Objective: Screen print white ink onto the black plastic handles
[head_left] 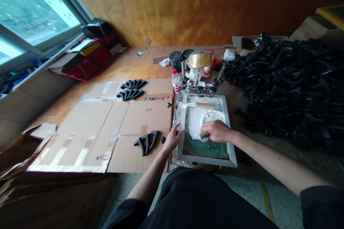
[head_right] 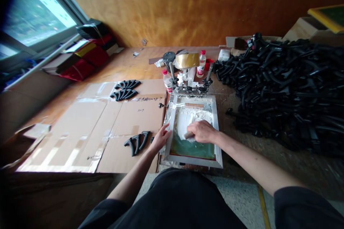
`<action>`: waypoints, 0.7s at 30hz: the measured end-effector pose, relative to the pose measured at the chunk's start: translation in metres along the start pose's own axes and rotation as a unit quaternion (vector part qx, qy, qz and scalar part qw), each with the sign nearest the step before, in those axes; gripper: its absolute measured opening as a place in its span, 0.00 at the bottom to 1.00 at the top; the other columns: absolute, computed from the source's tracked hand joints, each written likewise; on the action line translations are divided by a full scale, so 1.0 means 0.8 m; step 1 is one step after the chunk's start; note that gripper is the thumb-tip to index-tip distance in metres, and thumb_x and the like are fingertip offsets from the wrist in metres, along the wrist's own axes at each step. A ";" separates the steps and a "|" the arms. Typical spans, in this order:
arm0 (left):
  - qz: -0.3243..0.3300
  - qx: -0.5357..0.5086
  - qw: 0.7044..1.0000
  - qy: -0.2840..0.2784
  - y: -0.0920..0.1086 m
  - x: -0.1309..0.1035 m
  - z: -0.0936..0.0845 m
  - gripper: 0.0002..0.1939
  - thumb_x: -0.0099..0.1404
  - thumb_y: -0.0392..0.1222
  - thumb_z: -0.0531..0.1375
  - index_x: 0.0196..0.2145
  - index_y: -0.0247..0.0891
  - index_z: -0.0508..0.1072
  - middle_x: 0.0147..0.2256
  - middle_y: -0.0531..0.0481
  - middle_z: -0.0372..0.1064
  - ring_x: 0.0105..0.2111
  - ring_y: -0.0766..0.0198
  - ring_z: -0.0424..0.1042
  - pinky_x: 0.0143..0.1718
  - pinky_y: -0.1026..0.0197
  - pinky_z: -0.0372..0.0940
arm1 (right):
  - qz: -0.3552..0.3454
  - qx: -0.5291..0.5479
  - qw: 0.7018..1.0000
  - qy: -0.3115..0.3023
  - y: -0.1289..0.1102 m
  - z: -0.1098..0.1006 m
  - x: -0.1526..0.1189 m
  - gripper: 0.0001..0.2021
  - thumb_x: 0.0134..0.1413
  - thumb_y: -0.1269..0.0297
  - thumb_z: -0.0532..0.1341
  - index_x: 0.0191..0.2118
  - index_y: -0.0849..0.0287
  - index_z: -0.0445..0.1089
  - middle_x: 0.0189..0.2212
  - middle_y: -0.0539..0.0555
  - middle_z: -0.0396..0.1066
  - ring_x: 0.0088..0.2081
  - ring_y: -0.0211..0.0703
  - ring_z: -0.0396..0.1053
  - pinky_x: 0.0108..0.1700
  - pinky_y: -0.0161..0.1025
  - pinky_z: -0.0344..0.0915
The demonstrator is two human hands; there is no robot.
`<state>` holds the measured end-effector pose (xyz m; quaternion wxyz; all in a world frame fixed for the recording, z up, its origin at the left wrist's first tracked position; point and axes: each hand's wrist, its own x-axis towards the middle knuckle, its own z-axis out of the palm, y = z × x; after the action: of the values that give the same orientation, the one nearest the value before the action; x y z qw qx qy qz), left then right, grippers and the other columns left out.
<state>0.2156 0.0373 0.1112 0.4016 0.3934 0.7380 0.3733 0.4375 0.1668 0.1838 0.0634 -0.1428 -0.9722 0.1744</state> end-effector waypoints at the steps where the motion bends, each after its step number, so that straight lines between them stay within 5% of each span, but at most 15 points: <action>1: 0.001 -0.004 1.000 -0.002 -0.001 0.000 0.001 0.29 0.64 0.54 0.55 0.60 0.43 0.65 0.25 0.57 0.62 0.23 0.68 0.60 0.27 0.66 0.55 | 0.020 -0.007 1.000 0.021 0.000 0.002 0.002 0.10 0.48 0.77 0.59 0.33 0.54 0.73 0.31 0.49 0.74 0.36 0.42 0.70 0.34 0.35 0.60; 4: 0.005 -0.015 1.000 -0.004 -0.003 0.001 0.003 0.29 0.64 0.54 0.55 0.60 0.43 0.64 0.24 0.57 0.61 0.23 0.68 0.59 0.26 0.66 0.54 | 0.039 -0.039 0.995 0.077 -0.005 0.018 -0.001 0.12 0.50 0.78 0.58 0.38 0.57 0.73 0.36 0.53 0.75 0.39 0.45 0.71 0.37 0.37 0.62; 7: -0.003 -0.016 1.000 0.004 -0.002 0.001 0.004 0.28 0.64 0.54 0.56 0.59 0.42 0.65 0.25 0.57 0.62 0.24 0.68 0.60 0.26 0.66 0.54 | 0.017 -0.021 0.997 0.065 -0.013 0.030 -0.011 0.11 0.53 0.75 0.59 0.40 0.56 0.74 0.36 0.52 0.75 0.37 0.43 0.71 0.36 0.36 0.63; 10: -0.014 -0.027 1.000 -0.003 0.008 -0.003 -0.002 0.29 0.63 0.53 0.56 0.59 0.42 0.65 0.24 0.57 0.62 0.22 0.69 0.60 0.25 0.67 0.54 | 0.061 -0.004 0.995 0.078 -0.011 0.017 0.006 0.09 0.56 0.67 0.62 0.43 0.53 0.73 0.36 0.50 0.76 0.36 0.43 0.73 0.36 0.36 0.64; 12: -0.014 -0.055 0.998 -0.023 0.022 -0.008 -0.011 0.30 0.62 0.53 0.58 0.61 0.43 0.64 0.23 0.58 0.62 0.21 0.70 0.58 0.24 0.67 0.54 | 0.113 -0.004 0.986 0.120 0.002 -0.004 0.033 0.17 0.56 0.64 0.64 0.52 0.51 0.70 0.43 0.51 0.76 0.39 0.45 0.73 0.38 0.37 0.65; 16: -0.002 -0.152 0.988 -0.040 0.067 -0.020 -0.032 0.30 0.63 0.58 0.57 0.57 0.40 0.68 0.21 0.58 0.57 0.18 0.72 0.53 0.19 0.68 0.49 | 0.216 0.022 0.956 0.197 0.063 -0.062 0.067 0.29 0.54 0.58 0.65 0.62 0.49 0.61 0.41 0.52 0.76 0.35 0.46 0.73 0.37 0.40 0.66; 19: 0.029 -0.238 0.971 -0.015 0.112 -0.018 -0.043 0.27 0.64 0.63 0.53 0.45 0.38 0.74 0.22 0.55 0.61 0.19 0.71 0.57 0.20 0.68 0.51 | 0.286 0.071 0.903 0.313 0.130 -0.093 0.033 0.23 0.59 0.53 0.59 0.57 0.56 0.66 0.33 0.52 0.75 0.31 0.43 0.71 0.37 0.40 0.66; 21: 0.064 -0.289 0.955 0.014 0.145 -0.008 -0.049 0.28 0.64 0.65 0.52 0.41 0.38 0.74 0.27 0.52 0.68 0.22 0.70 0.63 0.22 0.67 0.57 | 0.339 0.078 0.854 0.387 0.163 -0.090 -0.006 0.21 0.62 0.51 0.53 0.51 0.60 0.70 0.31 0.55 0.75 0.32 0.44 0.71 0.38 0.41 0.66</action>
<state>0.2158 0.0702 0.2289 0.4627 0.3019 0.5777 0.6009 0.4881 0.3058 0.2042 0.3828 -0.5138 -0.7436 0.1912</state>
